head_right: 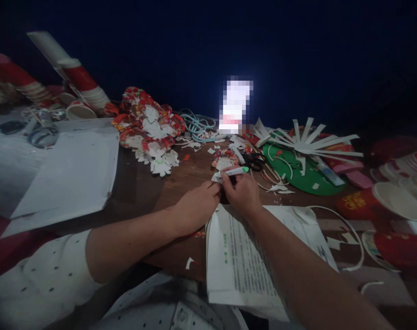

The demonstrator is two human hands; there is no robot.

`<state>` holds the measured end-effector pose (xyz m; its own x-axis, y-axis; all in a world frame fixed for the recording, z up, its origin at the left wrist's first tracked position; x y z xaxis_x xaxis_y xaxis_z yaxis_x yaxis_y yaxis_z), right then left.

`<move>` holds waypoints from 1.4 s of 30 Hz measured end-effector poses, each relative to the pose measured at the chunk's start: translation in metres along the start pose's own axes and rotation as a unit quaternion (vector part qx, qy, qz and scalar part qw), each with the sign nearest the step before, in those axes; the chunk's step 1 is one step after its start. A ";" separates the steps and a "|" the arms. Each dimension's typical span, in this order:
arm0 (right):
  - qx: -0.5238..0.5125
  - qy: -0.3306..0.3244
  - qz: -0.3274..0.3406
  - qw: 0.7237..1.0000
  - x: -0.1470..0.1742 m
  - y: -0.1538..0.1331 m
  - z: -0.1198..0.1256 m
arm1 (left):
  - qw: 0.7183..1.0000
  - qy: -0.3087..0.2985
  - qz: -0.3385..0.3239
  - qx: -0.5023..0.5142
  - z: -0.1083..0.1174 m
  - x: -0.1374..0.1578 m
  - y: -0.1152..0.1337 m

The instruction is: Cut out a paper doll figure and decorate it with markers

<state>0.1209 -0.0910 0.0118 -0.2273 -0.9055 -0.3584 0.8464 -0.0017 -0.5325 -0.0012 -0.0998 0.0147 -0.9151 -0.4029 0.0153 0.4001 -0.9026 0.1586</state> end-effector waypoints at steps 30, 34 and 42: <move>0.226 0.091 -0.204 0.948 -0.025 0.110 0.080 | 0.999 0.016 -0.013 -0.034 -0.005 0.001 -0.001; 0.287 -0.008 -0.276 0.917 -0.025 0.118 0.070 | 0.998 0.065 -0.007 -0.019 0.004 0.004 -0.008; 0.247 0.100 -0.256 0.929 -0.023 0.099 0.083 | 0.955 0.225 0.191 0.023 0.020 0.010 -0.052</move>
Point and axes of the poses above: each hand's wrist, its own x-axis away from the middle knuckle, its own z-axis out of the back of the hand, y = z × x, the point moved 5 cm from there along -x, towards the middle knuckle, and after that the axes turned 5 degrees about -z, right-handed, at the moved point
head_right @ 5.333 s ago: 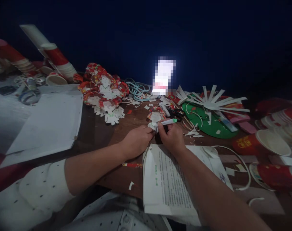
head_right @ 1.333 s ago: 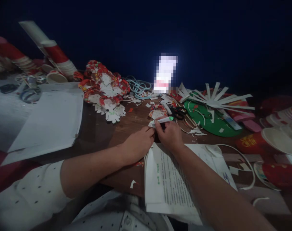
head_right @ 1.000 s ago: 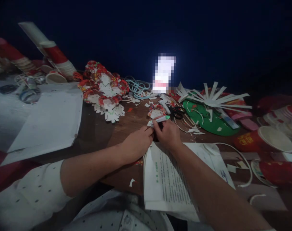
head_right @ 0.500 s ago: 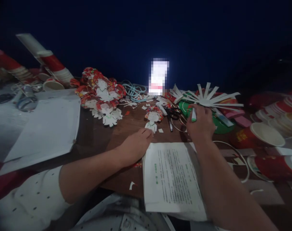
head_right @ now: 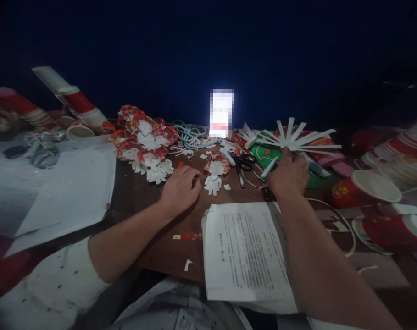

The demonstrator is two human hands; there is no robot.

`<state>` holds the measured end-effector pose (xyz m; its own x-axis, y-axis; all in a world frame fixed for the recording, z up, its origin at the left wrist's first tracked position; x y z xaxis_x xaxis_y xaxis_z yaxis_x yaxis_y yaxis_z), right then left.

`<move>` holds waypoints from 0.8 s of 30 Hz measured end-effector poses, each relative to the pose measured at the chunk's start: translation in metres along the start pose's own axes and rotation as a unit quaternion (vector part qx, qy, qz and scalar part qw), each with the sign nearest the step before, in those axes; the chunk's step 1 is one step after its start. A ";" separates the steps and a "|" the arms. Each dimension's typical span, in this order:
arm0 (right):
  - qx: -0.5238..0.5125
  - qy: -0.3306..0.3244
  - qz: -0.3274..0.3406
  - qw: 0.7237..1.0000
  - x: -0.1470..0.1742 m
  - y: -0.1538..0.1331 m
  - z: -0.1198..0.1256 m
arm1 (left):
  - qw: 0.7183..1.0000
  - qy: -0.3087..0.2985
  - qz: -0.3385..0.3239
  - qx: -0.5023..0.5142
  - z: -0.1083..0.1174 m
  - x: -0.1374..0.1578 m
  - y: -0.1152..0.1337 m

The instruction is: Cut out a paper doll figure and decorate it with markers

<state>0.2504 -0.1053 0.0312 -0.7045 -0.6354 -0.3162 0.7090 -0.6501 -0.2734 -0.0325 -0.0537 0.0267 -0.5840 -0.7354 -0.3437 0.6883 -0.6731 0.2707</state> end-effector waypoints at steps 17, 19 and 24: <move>-0.066 -0.201 0.186 0.960 0.073 -0.083 -0.007 | 0.993 -0.070 0.089 0.045 -0.021 -0.011 -0.005; -0.051 -0.213 0.176 0.960 0.074 -0.087 -0.007 | 0.991 -0.077 0.097 0.057 -0.022 -0.012 -0.004; -0.111 -0.240 0.138 0.955 0.072 -0.087 -0.012 | 0.981 -0.071 0.132 0.124 -0.021 -0.013 -0.009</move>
Point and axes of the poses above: each hand's wrist, its own x-axis away from the middle knuckle, its own z-axis out of the back of the hand, y = z × x, the point moved 5 cm from there along -x, towards the middle knuckle, and after that the axes turned 5 degrees about -z, right-handed, at the moved point
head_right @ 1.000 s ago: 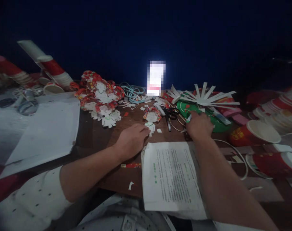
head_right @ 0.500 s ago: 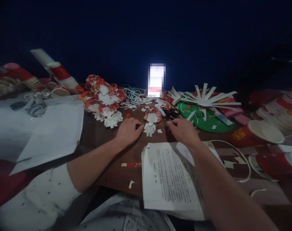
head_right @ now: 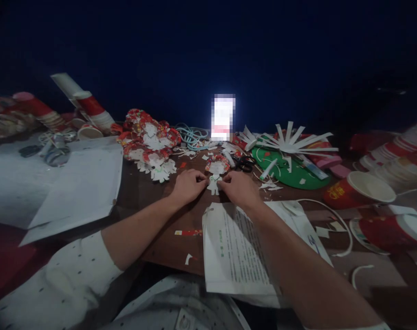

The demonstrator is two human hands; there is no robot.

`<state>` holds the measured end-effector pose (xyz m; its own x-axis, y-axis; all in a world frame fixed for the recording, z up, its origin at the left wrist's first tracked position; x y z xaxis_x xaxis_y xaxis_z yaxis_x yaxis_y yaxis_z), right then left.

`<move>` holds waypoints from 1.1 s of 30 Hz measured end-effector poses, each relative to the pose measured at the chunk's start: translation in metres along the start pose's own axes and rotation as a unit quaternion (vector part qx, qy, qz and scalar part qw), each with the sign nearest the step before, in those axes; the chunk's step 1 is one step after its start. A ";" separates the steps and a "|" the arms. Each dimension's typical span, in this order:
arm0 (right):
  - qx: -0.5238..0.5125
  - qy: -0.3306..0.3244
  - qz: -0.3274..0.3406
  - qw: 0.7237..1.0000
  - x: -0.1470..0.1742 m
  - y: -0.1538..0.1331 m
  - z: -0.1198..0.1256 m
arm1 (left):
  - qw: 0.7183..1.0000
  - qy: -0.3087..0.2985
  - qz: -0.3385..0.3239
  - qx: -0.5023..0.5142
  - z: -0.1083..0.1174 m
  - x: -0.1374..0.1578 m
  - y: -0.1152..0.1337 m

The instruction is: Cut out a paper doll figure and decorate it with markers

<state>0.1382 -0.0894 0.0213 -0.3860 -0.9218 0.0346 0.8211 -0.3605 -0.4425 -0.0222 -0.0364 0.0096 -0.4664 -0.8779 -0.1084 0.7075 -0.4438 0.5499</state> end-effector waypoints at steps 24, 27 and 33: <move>-0.339 0.145 0.036 0.929 -0.064 -0.002 0.022 | 0.903 0.143 0.067 0.399 0.010 -0.071 -0.020; -0.348 0.175 0.030 0.920 -0.088 -0.006 0.027 | 0.887 0.188 0.062 0.418 0.010 -0.099 -0.019; -0.364 0.226 0.030 0.903 -0.109 -0.011 0.007 | 0.881 0.280 -0.006 0.382 -0.003 -0.114 -0.032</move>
Point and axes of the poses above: each hand's wrist, its own x-axis away from the middle knuckle, its own z-axis out of the back of the hand, y = z × x, the point moved 5 cm from there along -x, towards the middle knuckle, and after that the axes turned 5 degrees about -z, right-handed, at the moved point
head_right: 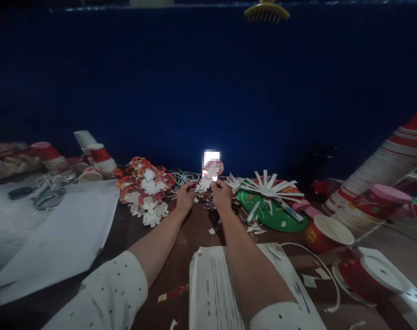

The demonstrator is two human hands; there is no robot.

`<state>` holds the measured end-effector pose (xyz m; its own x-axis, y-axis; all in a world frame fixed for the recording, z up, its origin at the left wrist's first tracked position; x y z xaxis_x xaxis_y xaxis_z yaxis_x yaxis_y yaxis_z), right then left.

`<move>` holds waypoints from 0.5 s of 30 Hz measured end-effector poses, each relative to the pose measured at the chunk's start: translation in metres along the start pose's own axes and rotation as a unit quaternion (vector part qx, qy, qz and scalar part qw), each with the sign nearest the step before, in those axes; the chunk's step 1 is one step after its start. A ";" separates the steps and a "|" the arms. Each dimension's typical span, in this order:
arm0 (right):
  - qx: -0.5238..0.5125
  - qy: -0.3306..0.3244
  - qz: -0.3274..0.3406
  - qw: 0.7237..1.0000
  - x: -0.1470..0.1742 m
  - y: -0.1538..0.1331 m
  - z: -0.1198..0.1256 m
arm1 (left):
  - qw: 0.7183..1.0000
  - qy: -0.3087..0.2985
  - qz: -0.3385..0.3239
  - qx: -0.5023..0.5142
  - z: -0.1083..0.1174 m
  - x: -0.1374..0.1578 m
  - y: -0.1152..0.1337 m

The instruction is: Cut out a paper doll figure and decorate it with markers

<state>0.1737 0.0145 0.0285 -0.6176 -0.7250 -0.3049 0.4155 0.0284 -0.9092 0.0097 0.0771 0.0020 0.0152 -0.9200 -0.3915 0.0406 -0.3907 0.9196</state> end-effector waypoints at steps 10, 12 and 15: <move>0.031 -0.063 0.055 0.996 0.002 0.012 -0.005 | 0.955 -0.049 0.170 0.238 -0.015 0.003 -0.017; 0.040 -0.074 0.066 0.994 0.002 0.012 -0.004 | 0.937 -0.056 0.194 0.284 -0.016 0.004 -0.014; 0.054 -0.083 0.083 0.992 0.003 0.012 -0.003 | 0.918 -0.086 0.217 0.319 -0.018 0.008 -0.008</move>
<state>0.1746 0.0148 0.0153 -0.4195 -0.8206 -0.3881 0.5764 0.0894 -0.8122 0.0271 0.0733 -0.0089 -0.2685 -0.9630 -0.0225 -0.5271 0.1274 0.8402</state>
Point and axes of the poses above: each hand's wrist, its own x-axis away from the middle knuckle, its own z-axis out of the back of the hand, y = z × x, the point moved 5 cm from there along -x, towards the middle knuckle, and after that the axes turned 5 degrees about -z, right-handed, at the moved point
